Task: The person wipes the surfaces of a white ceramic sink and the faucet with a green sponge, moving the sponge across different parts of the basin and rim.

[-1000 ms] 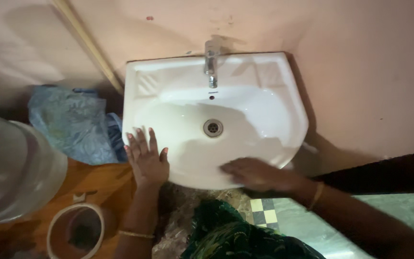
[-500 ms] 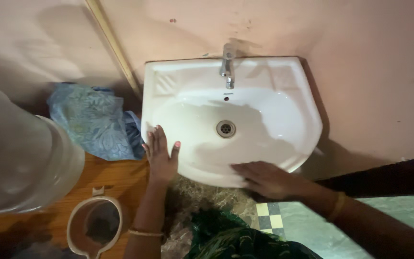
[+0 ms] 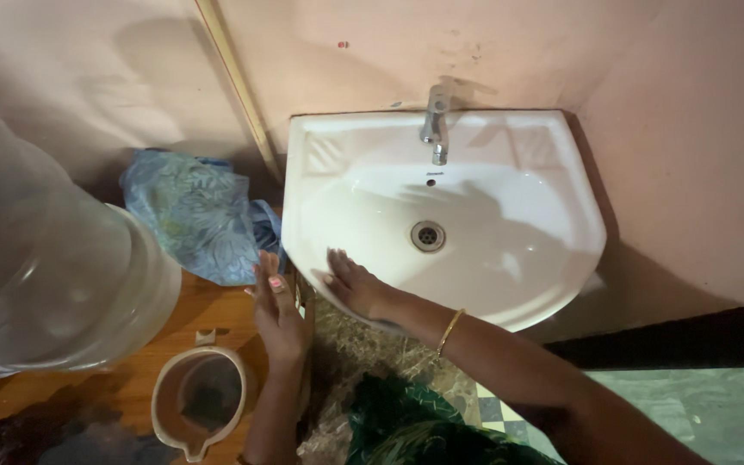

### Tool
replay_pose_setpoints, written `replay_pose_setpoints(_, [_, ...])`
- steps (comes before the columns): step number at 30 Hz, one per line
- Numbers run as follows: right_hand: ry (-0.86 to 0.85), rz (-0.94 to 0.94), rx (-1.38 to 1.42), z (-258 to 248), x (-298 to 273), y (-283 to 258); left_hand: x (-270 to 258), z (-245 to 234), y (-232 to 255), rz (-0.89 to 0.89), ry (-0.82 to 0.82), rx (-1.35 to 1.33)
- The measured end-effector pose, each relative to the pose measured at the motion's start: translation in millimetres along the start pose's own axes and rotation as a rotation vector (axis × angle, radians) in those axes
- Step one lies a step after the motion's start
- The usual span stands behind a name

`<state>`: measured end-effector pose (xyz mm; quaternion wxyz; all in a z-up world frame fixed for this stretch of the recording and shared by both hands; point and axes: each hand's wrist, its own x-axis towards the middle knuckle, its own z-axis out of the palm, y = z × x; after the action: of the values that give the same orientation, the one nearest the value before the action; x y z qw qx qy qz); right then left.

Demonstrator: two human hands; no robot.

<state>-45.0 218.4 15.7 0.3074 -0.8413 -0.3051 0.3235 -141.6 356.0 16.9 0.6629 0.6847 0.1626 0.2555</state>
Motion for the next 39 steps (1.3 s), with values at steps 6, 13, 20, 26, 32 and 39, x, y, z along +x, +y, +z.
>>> replay_pose_setpoints(6, [-0.208, 0.084, -0.018, -23, -74, 41, -4, -3, 4, -0.182, 0.031, -0.273])
replay_pose_setpoints(13, [0.132, 0.27, -0.504, -51, -139, 110, -1, -16, -17, 0.004, 0.052, 0.124])
replay_pose_setpoints(20, [0.155, -0.221, 0.043, -15, -132, 65, -3, -19, -32, -0.162, 0.059, 0.004])
replay_pose_setpoints(26, [0.148, -0.241, -0.271, -8, -61, 3, -12, -27, -40, -0.092, 0.028, -0.029])
replay_pose_setpoints(32, [-0.057, -0.24, 0.756, -17, 25, -23, -28, -21, -18, 0.019, -0.012, 0.243])
replay_pose_setpoints(39, [0.2, -0.405, -0.18, -8, -25, 3, -28, -25, -14, 0.048, -0.014, 0.29])
